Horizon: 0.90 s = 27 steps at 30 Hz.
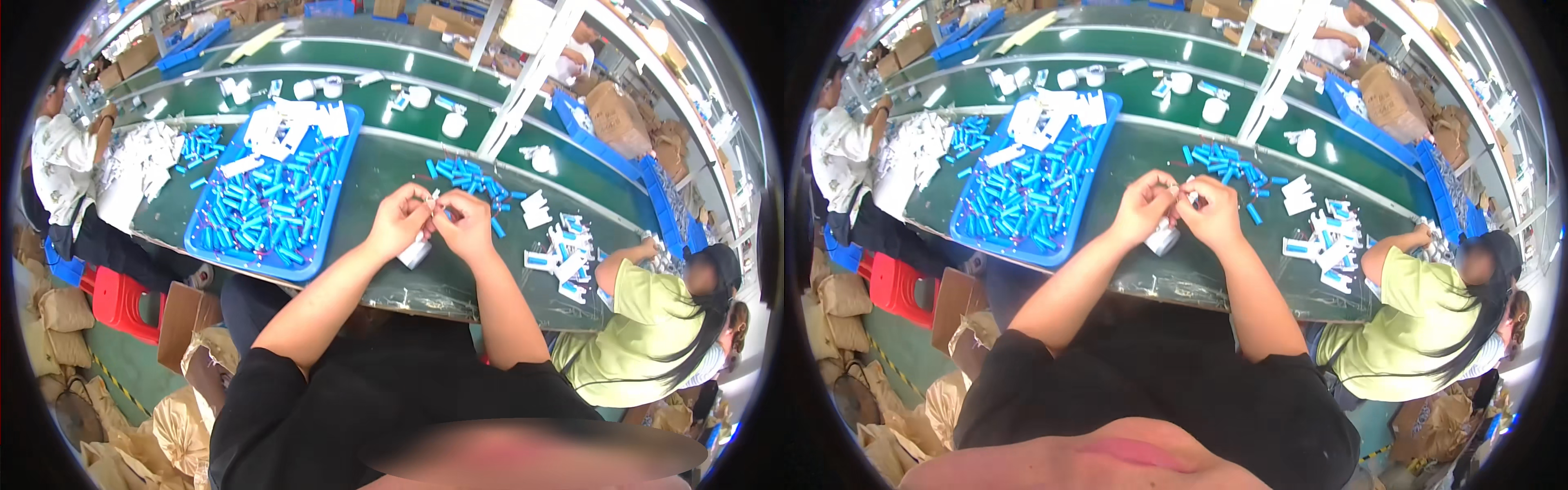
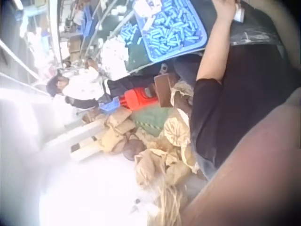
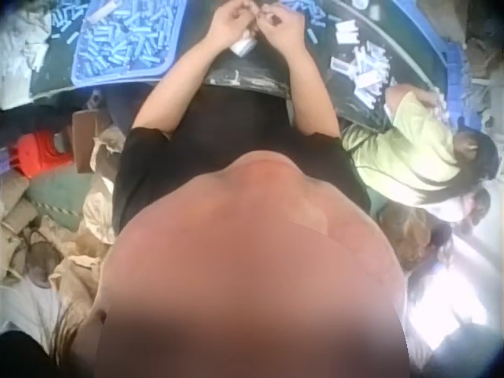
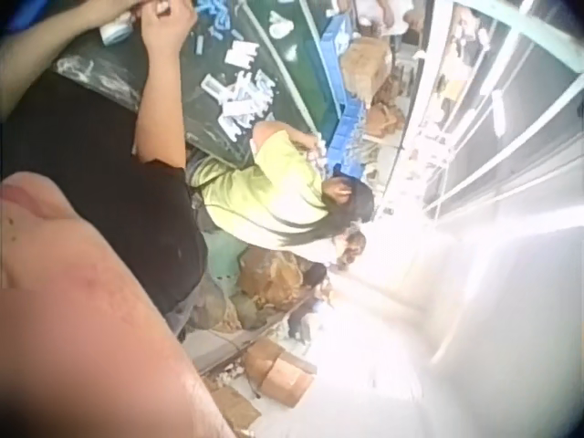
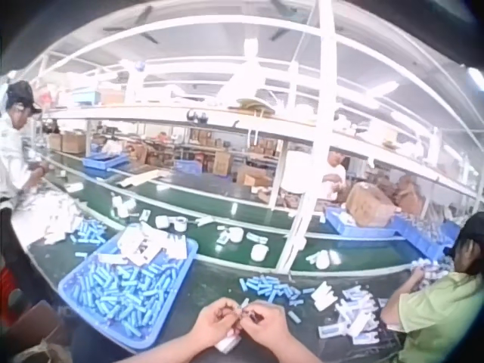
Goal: The recorder is assembling small electronic components, connecting wires to a PCB and placing them into a housing on a factory production line.
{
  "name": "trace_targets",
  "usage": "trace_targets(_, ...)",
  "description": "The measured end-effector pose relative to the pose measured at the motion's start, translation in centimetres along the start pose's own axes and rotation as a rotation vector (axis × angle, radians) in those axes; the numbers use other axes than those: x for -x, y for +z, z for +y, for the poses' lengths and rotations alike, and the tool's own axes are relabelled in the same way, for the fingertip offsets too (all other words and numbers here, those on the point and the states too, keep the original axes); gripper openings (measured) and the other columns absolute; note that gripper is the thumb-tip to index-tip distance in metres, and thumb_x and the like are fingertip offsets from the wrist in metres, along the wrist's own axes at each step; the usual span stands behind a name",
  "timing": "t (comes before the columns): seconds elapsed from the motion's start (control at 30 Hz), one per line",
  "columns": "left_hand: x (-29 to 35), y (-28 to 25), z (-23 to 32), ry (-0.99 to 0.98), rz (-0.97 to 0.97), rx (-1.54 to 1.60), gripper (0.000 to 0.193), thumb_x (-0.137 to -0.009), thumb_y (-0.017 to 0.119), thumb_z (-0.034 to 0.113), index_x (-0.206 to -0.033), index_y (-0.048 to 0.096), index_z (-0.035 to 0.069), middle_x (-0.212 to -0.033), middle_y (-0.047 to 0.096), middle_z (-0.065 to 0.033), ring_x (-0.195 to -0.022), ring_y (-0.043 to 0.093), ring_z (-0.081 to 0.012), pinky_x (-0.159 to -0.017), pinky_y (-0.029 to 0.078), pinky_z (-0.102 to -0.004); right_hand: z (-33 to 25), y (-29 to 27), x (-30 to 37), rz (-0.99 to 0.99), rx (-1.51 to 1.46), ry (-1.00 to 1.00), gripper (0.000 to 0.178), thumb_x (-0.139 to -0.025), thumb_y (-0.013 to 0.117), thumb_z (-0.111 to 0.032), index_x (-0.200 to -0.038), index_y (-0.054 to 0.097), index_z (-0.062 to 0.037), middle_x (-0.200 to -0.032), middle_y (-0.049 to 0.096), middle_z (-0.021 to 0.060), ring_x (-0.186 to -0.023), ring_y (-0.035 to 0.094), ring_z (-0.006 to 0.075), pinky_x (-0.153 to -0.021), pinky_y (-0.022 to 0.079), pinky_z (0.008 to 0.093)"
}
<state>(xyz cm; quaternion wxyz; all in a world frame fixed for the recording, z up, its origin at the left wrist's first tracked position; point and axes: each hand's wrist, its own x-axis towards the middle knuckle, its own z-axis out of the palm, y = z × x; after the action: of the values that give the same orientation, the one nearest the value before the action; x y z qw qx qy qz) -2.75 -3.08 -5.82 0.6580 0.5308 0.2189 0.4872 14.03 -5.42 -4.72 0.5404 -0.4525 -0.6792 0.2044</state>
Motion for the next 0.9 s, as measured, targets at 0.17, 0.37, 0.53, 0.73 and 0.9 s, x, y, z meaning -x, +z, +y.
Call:
trace_targets(0.17,-0.2,-0.3,0.1,0.083,0.022,-0.084,0.017,-0.106,0.058,0.014,-0.097,0.060,0.001,-0.068,0.067,-0.0065,-0.053,0.061,-0.0094,-0.047,0.047,-0.0258,-2.0,0.1,-0.3,-0.035,0.098,-0.074,0.002,-0.083,0.071,0.004,-0.085,0.070,0.0028,-0.078,0.068,0.0040,-0.061,0.060,0.0052,-0.050,0.040,0.0215)
trace_targets(0.37,-1.0,-0.2,0.1,0.035,0.041,-0.122,0.014,-0.105,0.061,0.013,-0.097,0.060,0.001,-0.069,0.067,-0.0077,-0.054,0.061,-0.0101,-0.048,0.048,-0.0260,-2.3,0.5,-0.8,0.040,-0.006,0.079,0.009,-0.081,0.074,-0.004,-0.077,0.071,0.0032,-0.073,0.071,0.0083,-0.059,0.065,0.0097,-0.053,0.048,0.0252)
trace_targets(0.53,-0.8,-0.3,0.5,0.018,0.028,-0.133,0.014,-0.105,0.061,0.013,-0.098,0.060,0.001,-0.069,0.068,-0.0084,-0.053,0.062,-0.0111,-0.048,0.048,-0.0264,-2.3,0.6,-0.7,0.036,0.048,0.178,0.011,-0.082,0.074,-0.006,-0.076,0.071,0.0028,-0.073,0.073,0.0092,-0.061,0.069,0.0129,-0.056,0.052,0.0289)
trace_targets(0.73,-1.0,-0.3,0.1,0.063,0.073,-0.117,0.016,-0.104,0.061,0.010,-0.092,0.060,0.000,-0.068,0.068,-0.0084,-0.050,0.059,-0.0106,-0.045,0.045,-0.0265,-3.6,0.9,-0.3,0.116,0.282,-0.055,0.008,-0.077,0.076,-0.009,-0.080,0.073,-0.0023,-0.076,0.070,0.0112,-0.065,0.070,0.0252,-0.059,0.053,0.0347)
trace_targets(0.9,-1.0,-0.3,0.0,0.080,0.091,-0.087,0.013,-0.104,0.061,0.008,-0.094,0.059,0.000,-0.068,0.067,-0.0076,-0.050,0.060,-0.0114,-0.045,0.046,-0.0266,-3.7,1.0,-0.2,0.156,0.353,-0.099,0.010,-0.077,0.077,-0.011,-0.078,0.071,-0.0029,-0.075,0.068,0.0111,-0.065,0.068,0.0299,-0.059,0.052,0.0383)
